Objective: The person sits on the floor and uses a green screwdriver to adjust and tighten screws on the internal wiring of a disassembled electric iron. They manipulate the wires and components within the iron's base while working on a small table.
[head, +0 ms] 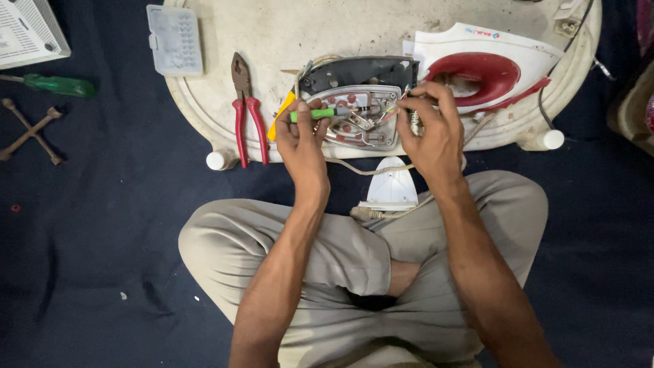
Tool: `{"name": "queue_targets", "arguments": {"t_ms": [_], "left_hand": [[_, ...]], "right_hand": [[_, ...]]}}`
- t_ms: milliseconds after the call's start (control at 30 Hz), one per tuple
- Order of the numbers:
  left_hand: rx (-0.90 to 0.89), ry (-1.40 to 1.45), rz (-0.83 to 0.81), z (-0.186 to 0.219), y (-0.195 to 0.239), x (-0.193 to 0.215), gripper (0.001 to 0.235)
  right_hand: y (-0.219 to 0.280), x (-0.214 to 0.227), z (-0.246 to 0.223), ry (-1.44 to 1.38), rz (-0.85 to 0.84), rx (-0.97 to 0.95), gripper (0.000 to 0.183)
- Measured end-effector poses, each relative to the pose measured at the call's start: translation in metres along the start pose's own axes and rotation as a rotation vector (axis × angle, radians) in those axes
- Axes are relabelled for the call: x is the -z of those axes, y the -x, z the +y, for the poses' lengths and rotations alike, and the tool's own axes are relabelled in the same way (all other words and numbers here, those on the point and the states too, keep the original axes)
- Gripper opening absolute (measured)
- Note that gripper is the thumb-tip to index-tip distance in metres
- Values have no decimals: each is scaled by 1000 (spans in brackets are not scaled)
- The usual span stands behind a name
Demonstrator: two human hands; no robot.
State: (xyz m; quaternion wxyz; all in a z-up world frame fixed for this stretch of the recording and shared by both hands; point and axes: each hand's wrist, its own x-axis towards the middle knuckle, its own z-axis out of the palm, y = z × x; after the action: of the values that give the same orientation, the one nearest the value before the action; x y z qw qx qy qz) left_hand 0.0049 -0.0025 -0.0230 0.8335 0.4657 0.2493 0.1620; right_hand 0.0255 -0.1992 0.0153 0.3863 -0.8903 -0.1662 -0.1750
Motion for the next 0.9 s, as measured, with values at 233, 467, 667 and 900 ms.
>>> {"name": "queue_targets", "arguments": {"t_ms": [233,467,667,900], "left_hand": [[-8,-14,3,-1,0,-1,40],[15,2,11,1,-1,1,40],[-14,-17,4,0,0,0,38],[31,9,17,5,0,0,38]], "right_hand": [[3,-6,-1,-29,-38,-65,16],[7,-5,2,-24,51,-61,15],[10,-5,10,-232,0,-360,12],[16,-6,24,-500,74,-423,12]]}}
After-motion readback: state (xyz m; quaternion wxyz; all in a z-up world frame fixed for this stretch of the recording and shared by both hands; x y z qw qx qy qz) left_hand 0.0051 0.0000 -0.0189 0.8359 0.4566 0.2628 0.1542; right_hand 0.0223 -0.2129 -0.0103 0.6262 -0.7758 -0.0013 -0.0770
